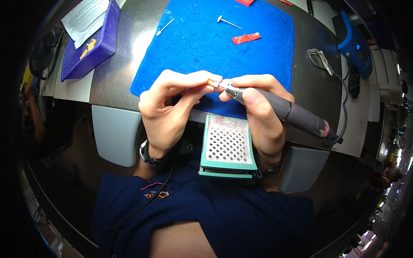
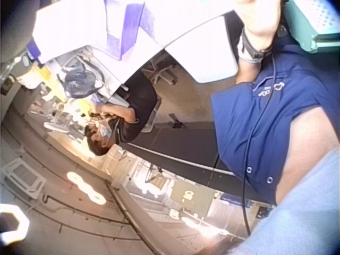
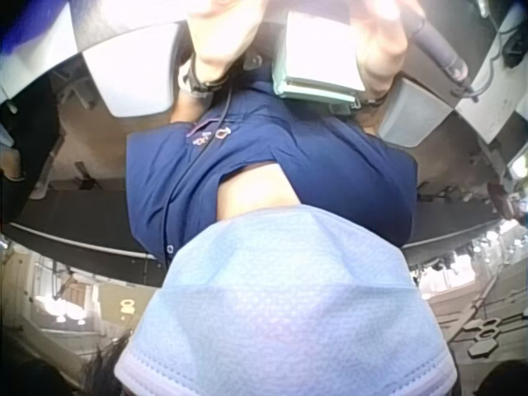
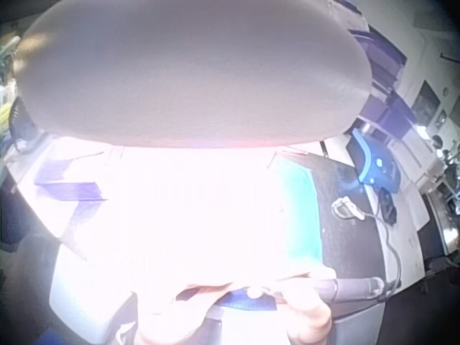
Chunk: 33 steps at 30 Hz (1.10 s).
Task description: The recorder uses a dental handpiece (grinder) to shape and refine a small white dental prosthesis (tooth/crown) while working at a professional dental lab bench.
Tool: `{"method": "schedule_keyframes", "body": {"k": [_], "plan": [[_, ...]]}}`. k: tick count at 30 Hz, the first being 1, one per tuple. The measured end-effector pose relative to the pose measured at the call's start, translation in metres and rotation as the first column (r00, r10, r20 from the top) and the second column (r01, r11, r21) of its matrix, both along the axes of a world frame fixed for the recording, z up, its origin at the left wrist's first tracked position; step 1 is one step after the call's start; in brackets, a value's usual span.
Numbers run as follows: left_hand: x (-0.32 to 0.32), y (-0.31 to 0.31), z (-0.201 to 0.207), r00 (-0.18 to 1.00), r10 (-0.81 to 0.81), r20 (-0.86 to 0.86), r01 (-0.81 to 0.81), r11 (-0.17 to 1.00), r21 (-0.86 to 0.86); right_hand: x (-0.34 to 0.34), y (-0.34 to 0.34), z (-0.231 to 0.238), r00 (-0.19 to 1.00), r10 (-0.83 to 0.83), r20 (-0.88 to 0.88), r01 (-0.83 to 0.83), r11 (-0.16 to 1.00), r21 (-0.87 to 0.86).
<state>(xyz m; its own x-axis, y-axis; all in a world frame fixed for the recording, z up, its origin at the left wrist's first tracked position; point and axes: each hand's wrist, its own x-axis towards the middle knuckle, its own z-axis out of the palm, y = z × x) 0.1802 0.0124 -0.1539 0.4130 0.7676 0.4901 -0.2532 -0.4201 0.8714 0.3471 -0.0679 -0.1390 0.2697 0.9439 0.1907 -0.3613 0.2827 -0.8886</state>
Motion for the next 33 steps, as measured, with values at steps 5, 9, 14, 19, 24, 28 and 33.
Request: {"method": "schedule_keyframes", "body": {"k": [5,9,14,19,24,28,33], "plan": [[0.0005,-0.0005,0.0006,1.0,0.009,-0.004,-0.009,1.0,-0.009,-0.0027,0.0003,0.0016,1.0,-0.028,0.002,0.028,0.999,-0.032],[0.0009,-0.001,0.0007,1.0,0.013,0.008,-0.013,1.0,-0.006,-0.0018,-0.0003,0.0008,1.0,-0.02,-0.006,0.02,1.0,-0.02],[0.0014,-0.0008,-0.0008,1.0,0.015,0.023,-0.015,1.0,-0.015,-0.0015,0.0004,0.0005,1.0,-0.024,0.004,0.024,1.0,-0.007],[0.0015,-0.0013,-0.0009,1.0,0.014,0.023,-0.013,0.999,-0.036,-0.0031,0.0002,0.0013,0.999,-0.036,-0.012,0.035,0.999,-0.013],[0.0015,-0.0014,-0.0002,0.999,0.019,0.032,-0.018,0.999,-0.035,-0.0021,0.0004,0.0004,1.0,-0.006,-0.027,0.006,1.0,0.003],[0.0019,-0.0009,-0.0014,0.999,0.012,0.037,-0.01,0.999,-0.037,0.0008,-0.0002,-0.0023,1.0,0.009,-0.029,-0.008,1.0,0.016],[0.0014,-0.0016,-0.0011,0.999,0.008,0.05,-0.006,0.999,-0.042,0.0009,0.0006,-0.0016,1.0,0.007,-0.017,-0.007,1.0,0.015]]}}
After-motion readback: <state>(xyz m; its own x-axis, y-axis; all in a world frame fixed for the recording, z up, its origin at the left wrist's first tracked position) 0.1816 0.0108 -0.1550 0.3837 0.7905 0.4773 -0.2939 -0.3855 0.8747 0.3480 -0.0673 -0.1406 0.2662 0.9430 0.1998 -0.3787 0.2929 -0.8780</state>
